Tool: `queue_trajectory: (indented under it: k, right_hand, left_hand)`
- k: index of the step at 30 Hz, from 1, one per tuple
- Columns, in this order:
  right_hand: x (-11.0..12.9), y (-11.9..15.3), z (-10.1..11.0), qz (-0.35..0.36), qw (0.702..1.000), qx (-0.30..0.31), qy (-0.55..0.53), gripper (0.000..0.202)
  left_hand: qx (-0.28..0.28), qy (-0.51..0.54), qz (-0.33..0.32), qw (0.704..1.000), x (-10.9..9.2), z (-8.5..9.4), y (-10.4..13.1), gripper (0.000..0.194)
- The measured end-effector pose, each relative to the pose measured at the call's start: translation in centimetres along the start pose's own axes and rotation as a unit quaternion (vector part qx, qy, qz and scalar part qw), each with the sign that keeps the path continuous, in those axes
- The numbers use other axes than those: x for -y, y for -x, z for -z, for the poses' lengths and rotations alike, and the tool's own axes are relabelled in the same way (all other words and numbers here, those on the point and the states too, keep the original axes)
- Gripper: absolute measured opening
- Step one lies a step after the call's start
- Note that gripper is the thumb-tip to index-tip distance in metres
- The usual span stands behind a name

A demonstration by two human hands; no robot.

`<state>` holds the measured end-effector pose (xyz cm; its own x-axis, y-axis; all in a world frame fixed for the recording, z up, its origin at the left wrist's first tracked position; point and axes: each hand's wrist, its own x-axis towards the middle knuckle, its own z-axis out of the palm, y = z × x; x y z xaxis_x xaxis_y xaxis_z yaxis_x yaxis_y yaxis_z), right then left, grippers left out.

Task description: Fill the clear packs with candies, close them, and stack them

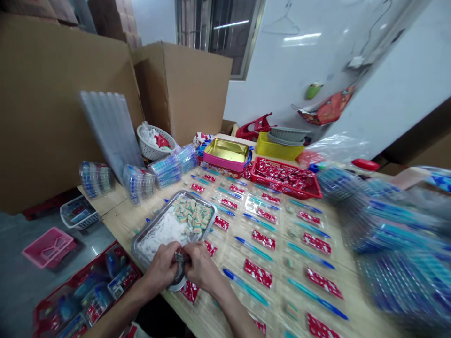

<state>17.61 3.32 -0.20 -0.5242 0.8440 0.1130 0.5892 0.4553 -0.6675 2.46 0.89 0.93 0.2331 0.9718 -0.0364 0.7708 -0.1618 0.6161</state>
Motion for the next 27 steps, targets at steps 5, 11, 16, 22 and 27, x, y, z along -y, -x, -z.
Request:
queue_trajectory:
  k: [5,11,16,22,27]
  right_hand:
    - [0.5,0.0,0.0,0.004,1.000,-0.014,0.005,0.021]
    - [0.2,0.0,-0.8,-0.001,0.998,-0.054,-0.018,0.024]
    - [0.7,-0.1,-0.5,0.014,0.999,-0.047,0.003,0.025]
    - [1.2,-0.4,-0.7,0.078,0.995,-0.021,0.059,0.024]
    - [1.1,-0.4,0.1,0.053,0.997,-0.054,0.014,0.022]
  left_hand:
    - [-0.015,0.021,0.006,1.000,-0.1,-0.2,-0.3,0.028]
    - [-0.031,0.025,0.009,0.999,0.8,-0.9,-0.5,0.030]
    - [-0.034,0.029,0.019,0.999,1.0,-1.0,-0.6,0.039]
    - [-0.024,0.033,0.010,0.999,1.1,-0.8,-0.4,0.046]
    - [-0.054,0.026,0.013,0.998,2.6,-0.8,-0.6,0.052]
